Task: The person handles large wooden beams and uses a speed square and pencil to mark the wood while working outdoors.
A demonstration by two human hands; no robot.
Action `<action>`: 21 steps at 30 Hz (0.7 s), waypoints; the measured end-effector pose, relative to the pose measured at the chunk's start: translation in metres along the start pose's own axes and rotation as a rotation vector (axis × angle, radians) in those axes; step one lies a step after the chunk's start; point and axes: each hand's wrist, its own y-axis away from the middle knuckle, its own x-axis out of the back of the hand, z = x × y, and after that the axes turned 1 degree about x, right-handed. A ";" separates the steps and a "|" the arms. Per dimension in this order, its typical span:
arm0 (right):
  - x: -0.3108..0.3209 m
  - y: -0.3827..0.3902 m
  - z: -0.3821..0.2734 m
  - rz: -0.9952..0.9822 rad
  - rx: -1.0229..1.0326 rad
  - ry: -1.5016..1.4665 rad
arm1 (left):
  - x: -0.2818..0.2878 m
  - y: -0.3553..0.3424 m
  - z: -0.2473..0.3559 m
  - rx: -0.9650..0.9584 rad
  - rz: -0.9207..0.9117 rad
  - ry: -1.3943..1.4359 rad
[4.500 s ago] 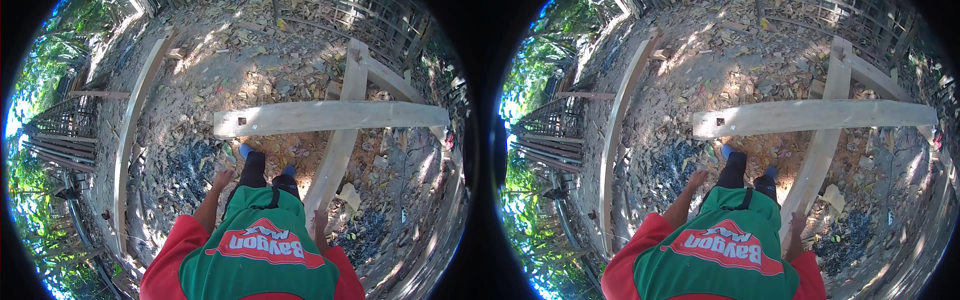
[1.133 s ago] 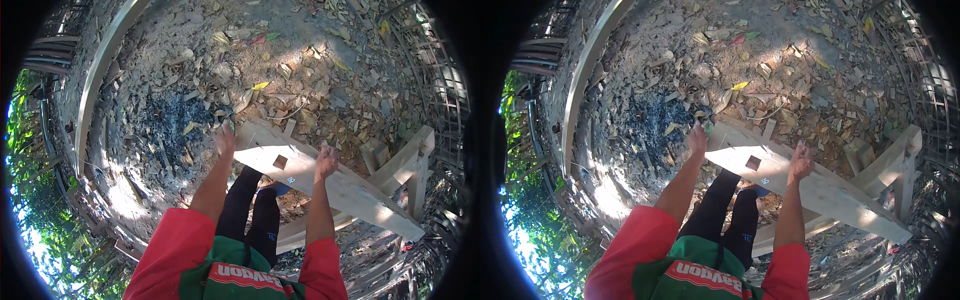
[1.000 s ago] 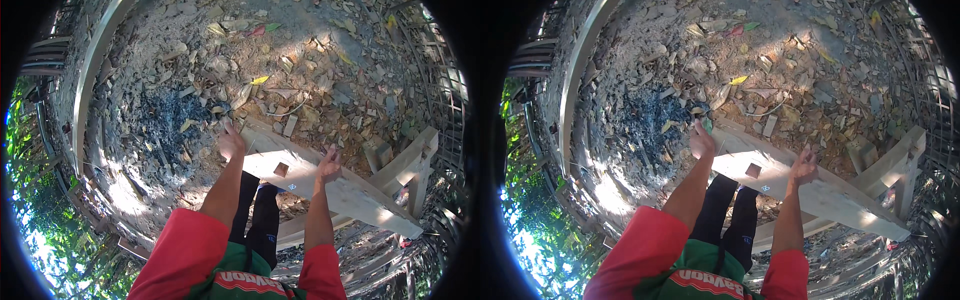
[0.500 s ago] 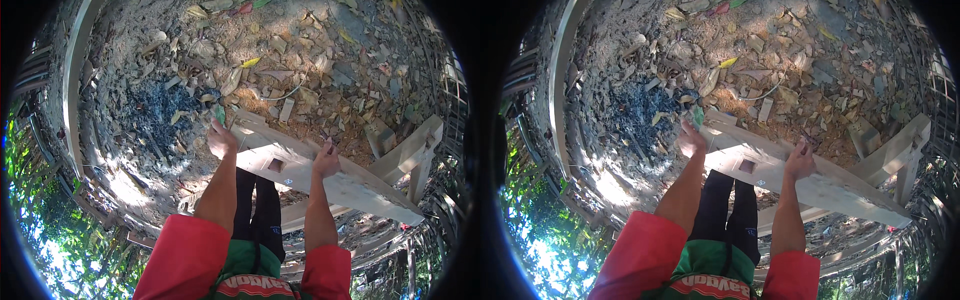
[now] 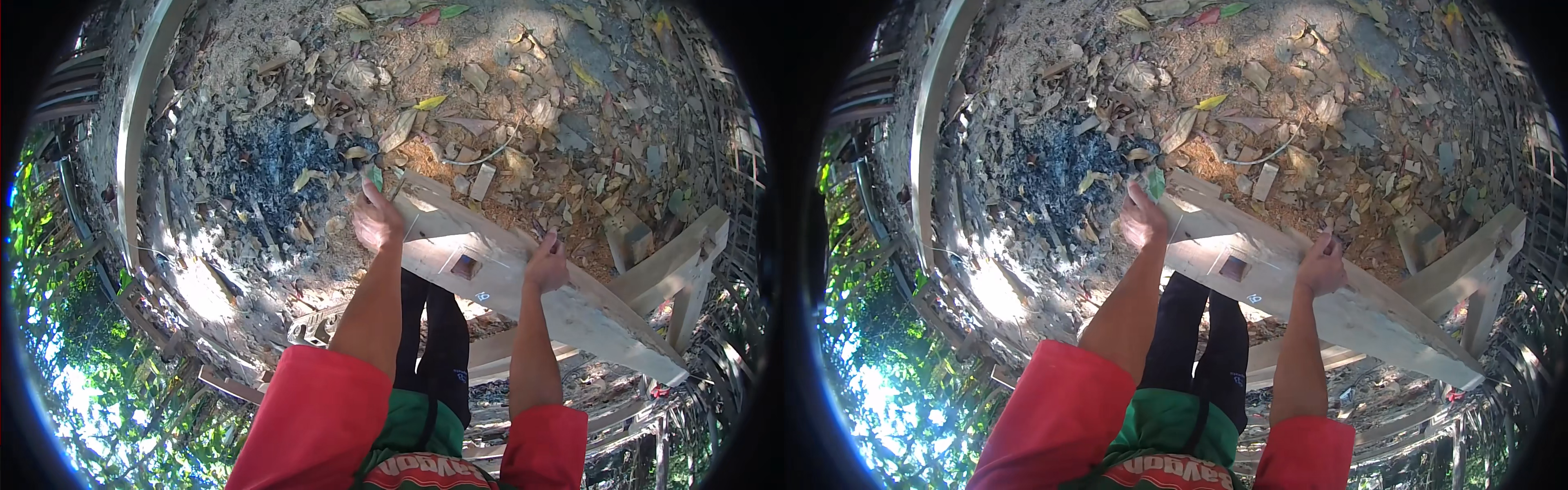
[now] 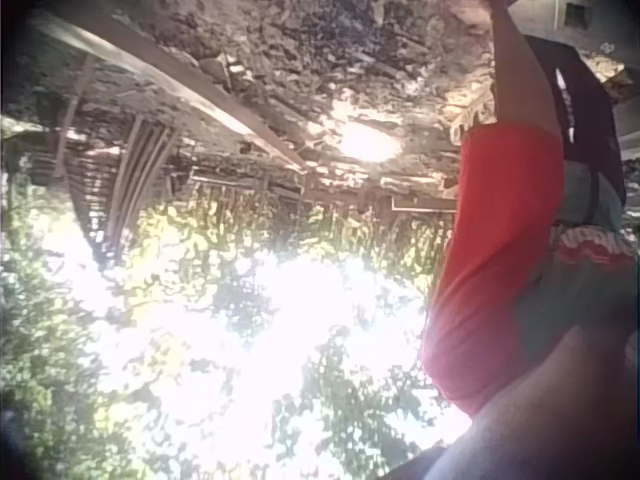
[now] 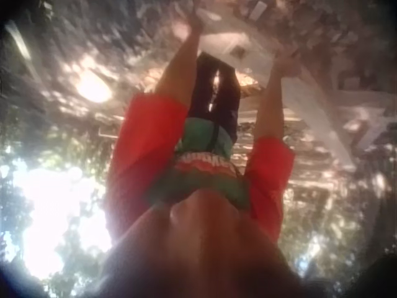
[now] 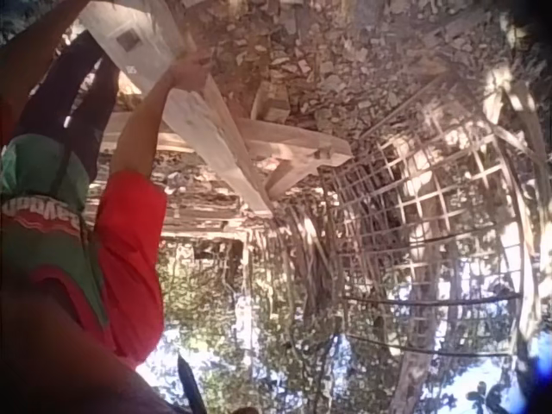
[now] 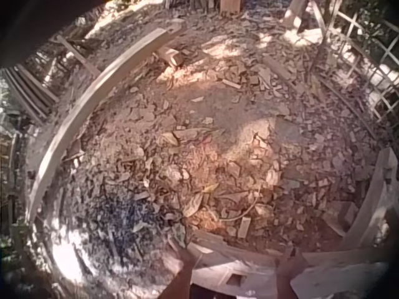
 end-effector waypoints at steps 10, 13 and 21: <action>0.001 0.000 0.000 -0.019 0.016 0.041 | 0.012 0.012 0.012 -0.024 0.045 -0.060; 0.003 0.001 -0.002 -0.012 0.023 0.046 | 0.013 0.012 0.012 -0.025 0.045 -0.058; 0.006 0.002 -0.004 -0.023 0.011 0.018 | 0.013 0.015 0.015 -0.007 0.088 -0.040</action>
